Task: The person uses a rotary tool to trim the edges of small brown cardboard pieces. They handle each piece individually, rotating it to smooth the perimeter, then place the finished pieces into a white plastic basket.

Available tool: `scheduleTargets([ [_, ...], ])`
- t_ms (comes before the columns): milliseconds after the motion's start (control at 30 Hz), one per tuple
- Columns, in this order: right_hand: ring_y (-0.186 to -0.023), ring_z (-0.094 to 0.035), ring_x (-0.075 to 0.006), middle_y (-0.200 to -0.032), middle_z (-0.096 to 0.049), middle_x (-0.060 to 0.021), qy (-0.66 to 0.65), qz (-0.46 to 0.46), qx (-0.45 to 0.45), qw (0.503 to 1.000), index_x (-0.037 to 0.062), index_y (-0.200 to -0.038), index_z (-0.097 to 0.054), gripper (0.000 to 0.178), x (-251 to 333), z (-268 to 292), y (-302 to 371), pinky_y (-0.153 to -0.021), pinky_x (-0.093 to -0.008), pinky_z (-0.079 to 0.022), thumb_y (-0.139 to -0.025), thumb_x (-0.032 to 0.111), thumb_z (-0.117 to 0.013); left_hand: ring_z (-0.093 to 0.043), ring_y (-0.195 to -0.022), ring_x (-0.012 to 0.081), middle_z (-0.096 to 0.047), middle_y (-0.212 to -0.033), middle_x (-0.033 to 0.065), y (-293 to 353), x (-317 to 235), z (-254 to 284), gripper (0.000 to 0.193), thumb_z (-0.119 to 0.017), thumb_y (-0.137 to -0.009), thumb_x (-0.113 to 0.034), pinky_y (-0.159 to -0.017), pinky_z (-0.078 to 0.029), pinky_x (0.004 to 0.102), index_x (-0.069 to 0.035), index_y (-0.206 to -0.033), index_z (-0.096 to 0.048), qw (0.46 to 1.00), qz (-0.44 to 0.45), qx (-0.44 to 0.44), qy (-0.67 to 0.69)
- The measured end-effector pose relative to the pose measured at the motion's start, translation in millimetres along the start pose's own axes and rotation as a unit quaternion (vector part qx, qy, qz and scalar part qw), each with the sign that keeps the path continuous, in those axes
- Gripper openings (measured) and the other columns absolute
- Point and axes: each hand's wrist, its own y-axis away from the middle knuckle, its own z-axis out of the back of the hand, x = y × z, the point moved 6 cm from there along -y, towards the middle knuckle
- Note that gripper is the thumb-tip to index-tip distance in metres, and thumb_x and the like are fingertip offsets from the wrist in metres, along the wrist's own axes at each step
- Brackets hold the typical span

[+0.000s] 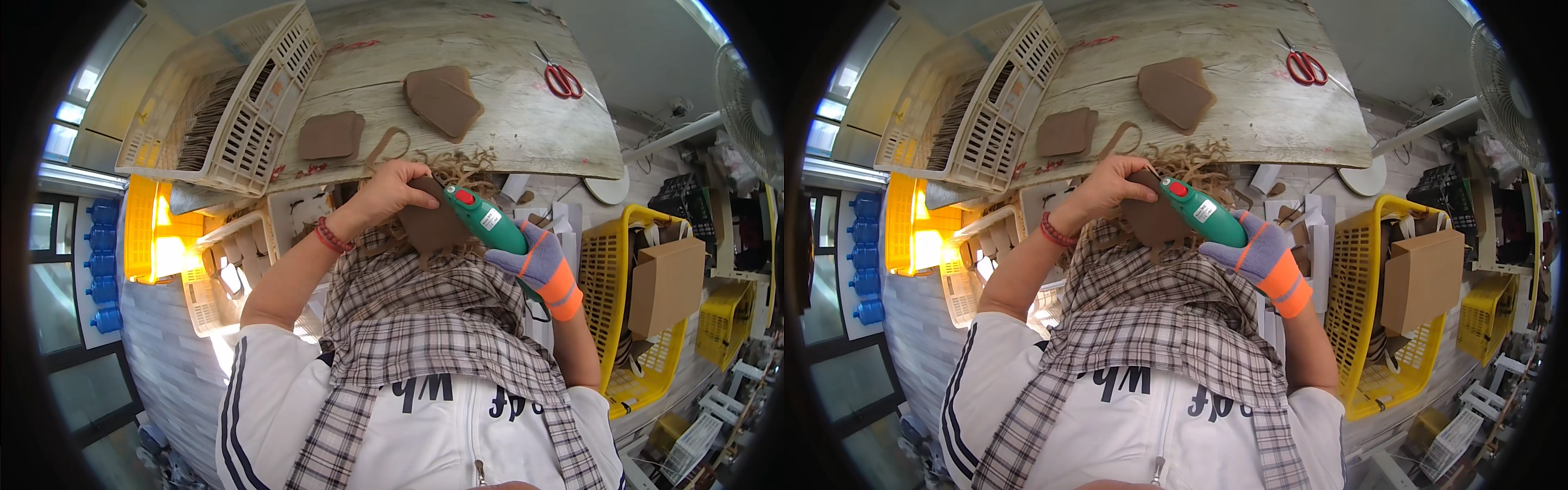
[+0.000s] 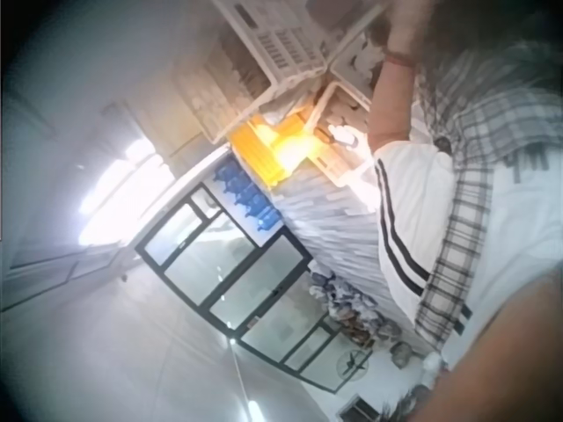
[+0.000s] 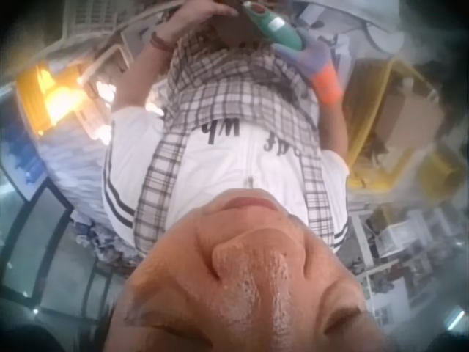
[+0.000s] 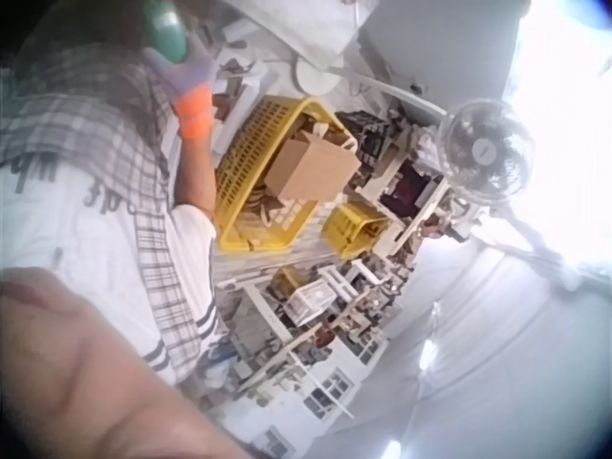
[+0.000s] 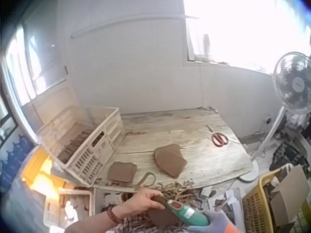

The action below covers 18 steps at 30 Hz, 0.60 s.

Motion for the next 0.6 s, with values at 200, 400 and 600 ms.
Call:
scheduleTargets([
  [200,-0.058,-0.055,-0.0046,-0.072,-0.061,-0.0015,-0.121,-0.004,0.010,0.993,-0.0009,-0.101,-0.060,0.042,8.0,-19.2,-16.1,-0.052,-0.0194,-0.043,-0.073,0.025,-0.079,-0.059,-0.082,0.0091,-0.065,-0.091,0.0024,16.2,-14.0,34.0,0.022,-0.065,-0.078,0.002,-0.073,-0.048,0.0232,-0.001,-0.099,-0.062,0.994,-0.050,-0.094,-0.026],
  [400,-0.056,-0.055,-0.0057,-0.066,-0.060,-0.0022,-0.079,-0.022,-0.063,0.995,-0.0018,-0.096,-0.060,0.039,-29.2,0.5,-9.4,-0.050,-0.0203,-0.044,-0.073,0.024,-0.079,-0.058,-0.098,0.0177,-0.061,-0.105,0.0072,40.7,2.7,213.3,0.033,-0.059,-0.084,-0.002,-0.085,-0.047,0.0343,-0.003,-0.117,-0.054,0.925,-0.076,-0.371,-0.015],
  [600,-0.060,-0.054,-0.0055,-0.071,-0.062,-0.0035,-0.098,0.001,-0.119,0.988,-0.0027,-0.099,-0.060,0.042,-58.3,7.5,-3.3,-0.053,-0.0212,-0.044,-0.074,0.025,-0.079,-0.034,-0.126,0.0331,-0.041,-0.135,0.0142,-19.6,-41.4,144.7,0.047,-0.058,-0.084,-0.014,-0.105,-0.025,0.0477,-0.008,-0.130,-0.047,0.599,-0.253,-0.382,-0.657],
])
